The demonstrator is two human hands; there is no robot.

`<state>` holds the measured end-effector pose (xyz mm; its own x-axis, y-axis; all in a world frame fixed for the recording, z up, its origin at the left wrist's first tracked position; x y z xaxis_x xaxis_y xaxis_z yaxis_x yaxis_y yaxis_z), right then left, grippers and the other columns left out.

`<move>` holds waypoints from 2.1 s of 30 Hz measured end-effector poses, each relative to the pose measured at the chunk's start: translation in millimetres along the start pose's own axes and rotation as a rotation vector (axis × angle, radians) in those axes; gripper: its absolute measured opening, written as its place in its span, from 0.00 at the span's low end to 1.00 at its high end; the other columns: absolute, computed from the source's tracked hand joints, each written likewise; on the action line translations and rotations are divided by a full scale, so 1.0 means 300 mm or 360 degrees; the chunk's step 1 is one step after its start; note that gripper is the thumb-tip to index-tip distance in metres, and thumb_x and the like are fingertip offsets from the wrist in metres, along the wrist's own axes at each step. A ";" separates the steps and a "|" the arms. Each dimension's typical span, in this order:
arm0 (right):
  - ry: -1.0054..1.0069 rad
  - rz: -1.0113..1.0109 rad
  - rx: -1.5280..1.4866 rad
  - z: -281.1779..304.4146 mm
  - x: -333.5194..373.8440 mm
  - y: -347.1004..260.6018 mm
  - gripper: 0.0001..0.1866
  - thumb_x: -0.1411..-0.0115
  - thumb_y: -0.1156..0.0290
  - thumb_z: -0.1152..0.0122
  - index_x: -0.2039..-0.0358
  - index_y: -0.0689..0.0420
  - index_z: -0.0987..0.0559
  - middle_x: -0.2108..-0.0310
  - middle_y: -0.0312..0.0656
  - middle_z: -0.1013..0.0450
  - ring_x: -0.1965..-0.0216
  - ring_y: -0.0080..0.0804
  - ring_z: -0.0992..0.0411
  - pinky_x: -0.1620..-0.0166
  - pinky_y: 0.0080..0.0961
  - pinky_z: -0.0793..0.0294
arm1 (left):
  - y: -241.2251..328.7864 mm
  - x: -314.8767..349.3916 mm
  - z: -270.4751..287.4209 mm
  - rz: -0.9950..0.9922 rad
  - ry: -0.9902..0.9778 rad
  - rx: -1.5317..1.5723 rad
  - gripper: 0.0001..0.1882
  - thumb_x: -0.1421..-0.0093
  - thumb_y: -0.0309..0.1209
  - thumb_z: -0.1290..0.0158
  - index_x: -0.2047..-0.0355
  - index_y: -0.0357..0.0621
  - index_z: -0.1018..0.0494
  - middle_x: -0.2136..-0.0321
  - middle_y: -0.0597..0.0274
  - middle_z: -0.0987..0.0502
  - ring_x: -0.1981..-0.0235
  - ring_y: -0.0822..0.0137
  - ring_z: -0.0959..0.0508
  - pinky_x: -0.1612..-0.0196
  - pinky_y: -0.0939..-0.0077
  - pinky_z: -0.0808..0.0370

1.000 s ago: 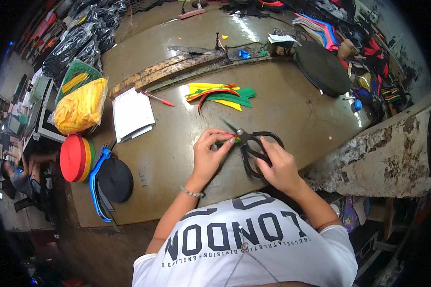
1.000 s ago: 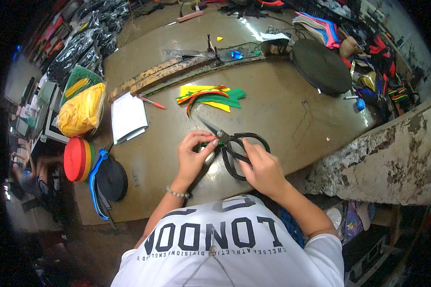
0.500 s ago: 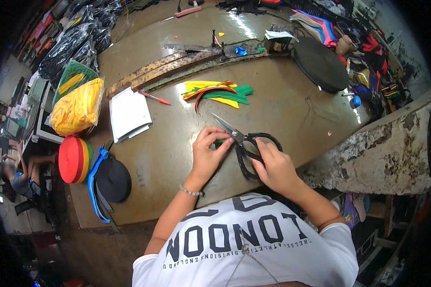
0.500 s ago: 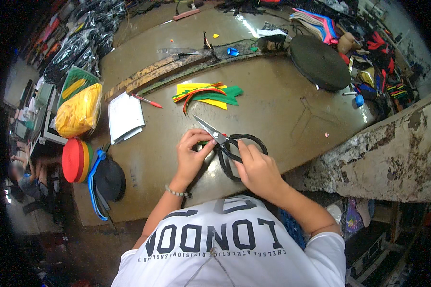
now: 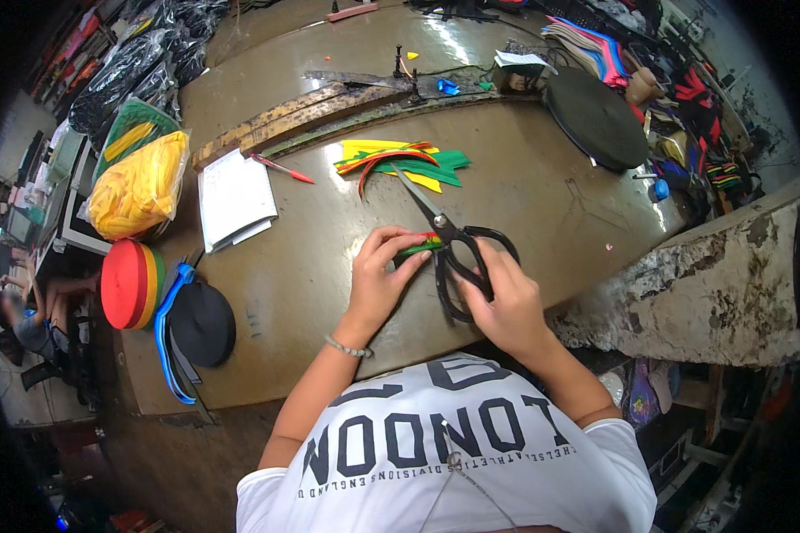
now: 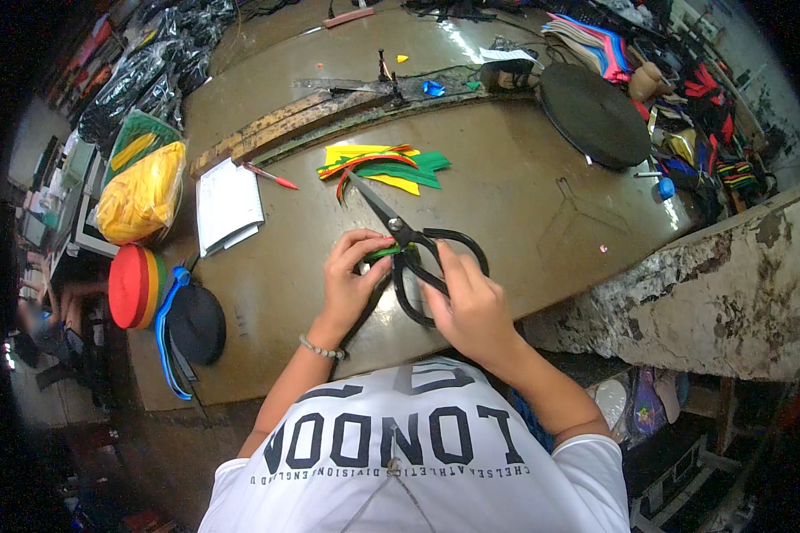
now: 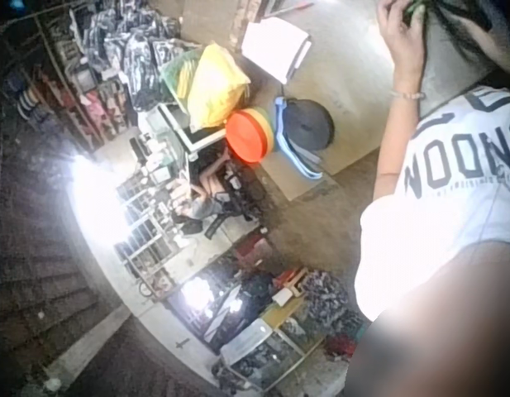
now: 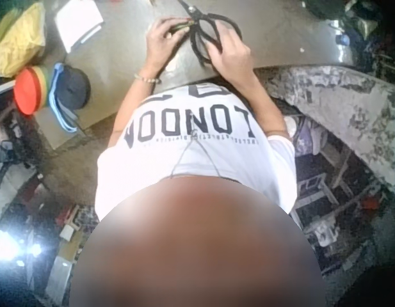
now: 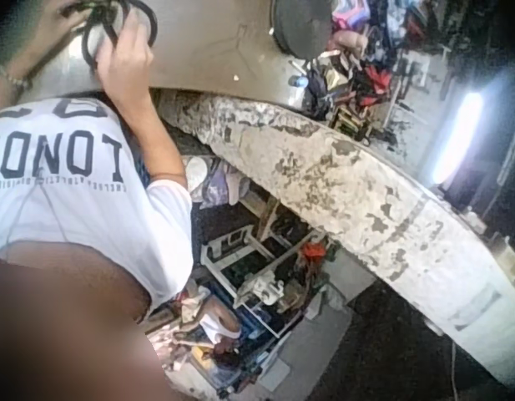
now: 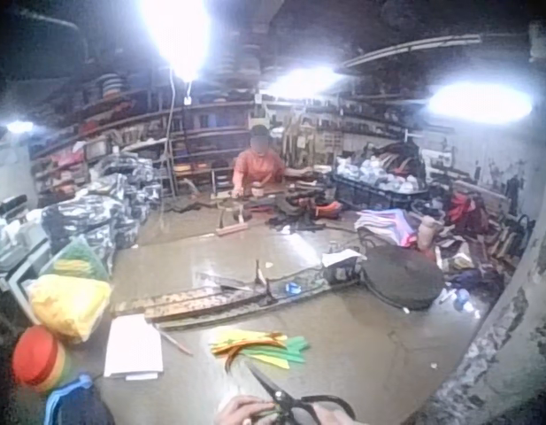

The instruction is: The person unpacks green fabric strips from a plastic bag, measures and cuts them with scissors, then stacks and handles red, yellow, and green strips. They also handle a black circular foam piece and a small white card, arranging items on the table.

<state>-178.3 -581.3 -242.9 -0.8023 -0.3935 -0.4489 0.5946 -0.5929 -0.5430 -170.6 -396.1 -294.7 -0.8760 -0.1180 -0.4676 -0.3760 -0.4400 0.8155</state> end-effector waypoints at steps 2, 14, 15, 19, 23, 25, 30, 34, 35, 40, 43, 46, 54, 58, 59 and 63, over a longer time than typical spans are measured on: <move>-0.0060 0.0019 -0.0081 -0.039 -0.002 0.007 0.29 0.51 0.75 0.36 0.48 0.68 0.33 0.67 0.51 0.30 0.72 0.47 0.25 0.71 0.34 0.25 | -0.005 0.002 0.001 0.0043 0.0011 0.0002 0.13 0.53 0.21 0.37 0.64 0.39 0.22 0.64 0.56 0.26 0.64 0.61 0.24 0.60 0.72 0.27; 0.0020 -0.0246 -0.0161 -0.135 0.012 0.041 0.25 0.47 0.74 0.36 0.50 0.67 0.33 0.61 0.54 0.28 0.68 0.44 0.24 0.66 0.33 0.24 | -0.021 0.001 -0.005 0.0142 0.0062 0.0049 0.13 0.52 0.20 0.39 0.63 0.39 0.22 0.65 0.57 0.28 0.63 0.63 0.25 0.59 0.73 0.28; 0.0081 -0.0195 -0.0195 -0.137 0.006 0.039 0.25 0.46 0.74 0.36 0.50 0.67 0.32 0.60 0.55 0.28 0.67 0.44 0.24 0.66 0.33 0.24 | -0.023 0.002 -0.005 0.0146 0.0060 0.0048 0.14 0.52 0.20 0.39 0.63 0.39 0.22 0.65 0.57 0.28 0.63 0.63 0.25 0.59 0.73 0.28; 0.0008 -0.0185 -0.0236 -0.156 -0.004 0.031 0.24 0.46 0.73 0.36 0.50 0.67 0.31 0.60 0.55 0.28 0.65 0.45 0.25 0.64 0.34 0.25 | -0.029 0.006 -0.002 0.0167 0.0052 0.0036 0.14 0.51 0.19 0.41 0.62 0.38 0.22 0.64 0.56 0.28 0.62 0.63 0.25 0.58 0.73 0.28; 0.0201 -0.0164 -0.0368 -0.151 0.003 0.029 0.24 0.45 0.72 0.37 0.50 0.68 0.32 0.61 0.55 0.28 0.66 0.44 0.25 0.64 0.33 0.25 | -0.024 0.009 0.004 0.0172 0.0061 0.0060 0.14 0.51 0.18 0.42 0.62 0.38 0.22 0.64 0.56 0.28 0.62 0.63 0.25 0.58 0.73 0.28; 0.0001 -0.0184 -0.0177 -0.167 0.008 0.030 0.24 0.45 0.72 0.37 0.50 0.68 0.32 0.61 0.54 0.28 0.67 0.44 0.25 0.64 0.32 0.25 | -0.019 0.008 0.005 0.0168 0.0062 0.0072 0.13 0.50 0.18 0.43 0.62 0.38 0.22 0.64 0.56 0.28 0.62 0.63 0.25 0.58 0.73 0.28; 0.0226 -0.0161 -0.0318 -0.161 0.014 0.028 0.25 0.44 0.72 0.37 0.49 0.67 0.33 0.60 0.56 0.29 0.67 0.48 0.25 0.64 0.34 0.25 | -0.015 0.007 0.005 0.0172 0.0056 0.0060 0.13 0.50 0.19 0.41 0.62 0.39 0.22 0.64 0.56 0.28 0.62 0.62 0.25 0.58 0.73 0.28; -0.0200 -0.0310 -0.0106 -0.160 -0.001 0.023 0.25 0.45 0.70 0.36 0.49 0.68 0.32 0.60 0.53 0.28 0.68 0.41 0.25 0.64 0.31 0.25 | -0.024 0.011 0.007 0.0214 0.0033 0.0062 0.12 0.50 0.21 0.39 0.63 0.38 0.23 0.63 0.54 0.28 0.62 0.61 0.25 0.58 0.73 0.28; -0.0060 -0.0258 -0.0156 -0.139 -0.002 0.012 0.25 0.45 0.70 0.36 0.49 0.68 0.32 0.61 0.53 0.27 0.68 0.40 0.25 0.64 0.31 0.25 | -0.023 0.013 0.008 0.0162 0.0040 0.0041 0.13 0.50 0.22 0.39 0.62 0.38 0.23 0.63 0.54 0.27 0.62 0.61 0.25 0.58 0.73 0.28; 0.0187 -0.0209 -0.0319 -0.071 -0.003 -0.007 0.25 0.44 0.72 0.38 0.48 0.69 0.33 0.61 0.55 0.28 0.68 0.45 0.25 0.64 0.33 0.25 | -0.043 0.020 -0.006 0.0354 0.0074 0.0181 0.22 0.51 0.22 0.37 0.54 0.38 0.30 0.66 0.55 0.25 0.65 0.64 0.23 0.59 0.74 0.27; 0.0083 -0.0191 -0.0260 -0.084 -0.013 -0.006 0.26 0.45 0.73 0.38 0.48 0.69 0.34 0.61 0.57 0.29 0.67 0.51 0.25 0.65 0.36 0.24 | -0.041 0.023 -0.008 0.0315 0.0190 0.0336 0.32 0.51 0.22 0.37 0.49 0.39 0.40 0.67 0.55 0.24 0.67 0.65 0.23 0.60 0.75 0.26; -0.0238 -0.0278 -0.0023 -0.125 -0.021 0.008 0.24 0.46 0.73 0.36 0.50 0.69 0.31 0.63 0.52 0.28 0.70 0.39 0.26 0.65 0.29 0.25 | -0.043 0.024 -0.008 0.0358 0.0103 0.0297 0.36 0.51 0.17 0.41 0.45 0.41 0.47 0.64 0.54 0.25 0.63 0.67 0.24 0.57 0.76 0.27; -0.0216 -0.0256 -0.0019 -0.134 0.010 0.016 0.25 0.46 0.73 0.36 0.50 0.68 0.31 0.63 0.52 0.27 0.70 0.39 0.26 0.66 0.30 0.25 | -0.053 0.024 -0.010 0.0329 0.0155 0.0357 0.36 0.51 0.21 0.37 0.47 0.40 0.47 0.66 0.53 0.24 0.66 0.65 0.22 0.58 0.74 0.26; -0.0012 -0.0182 -0.0148 -0.120 0.004 0.011 0.25 0.46 0.73 0.36 0.49 0.68 0.32 0.62 0.53 0.28 0.70 0.41 0.26 0.66 0.31 0.25 | -0.057 0.026 -0.007 0.0330 0.0146 0.0312 0.37 0.51 0.22 0.37 0.46 0.40 0.48 0.66 0.52 0.23 0.66 0.64 0.22 0.59 0.74 0.26; 0.0021 -0.0191 -0.0169 -0.114 0.003 0.007 0.25 0.46 0.73 0.36 0.49 0.67 0.31 0.62 0.53 0.27 0.70 0.41 0.25 0.66 0.31 0.26 | -0.055 0.026 -0.006 0.0344 0.0131 0.0272 0.37 0.51 0.22 0.37 0.46 0.40 0.48 0.66 0.53 0.23 0.66 0.64 0.22 0.59 0.74 0.26; -0.0134 -0.0280 -0.0103 -0.121 0.016 0.013 0.23 0.46 0.72 0.36 0.52 0.68 0.29 0.64 0.52 0.27 0.70 0.42 0.25 0.65 0.31 0.26 | -0.041 0.022 -0.004 0.0310 0.0113 0.0244 0.38 0.51 0.22 0.36 0.46 0.41 0.49 0.66 0.53 0.23 0.67 0.65 0.22 0.59 0.74 0.26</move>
<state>-177.8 -560.0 -272.9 -0.8941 -0.3467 -0.2836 0.4448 -0.6126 -0.6534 -171.4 -392.4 -308.3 -0.9150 -0.2520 -0.3150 -0.2483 -0.2636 0.9321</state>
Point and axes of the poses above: each hand's wrist, its own x-axis away from the middle knuckle, its own z-axis out of the back of the hand, y = z × x, the point moved 3 cm from there along -x, towards the middle knuckle
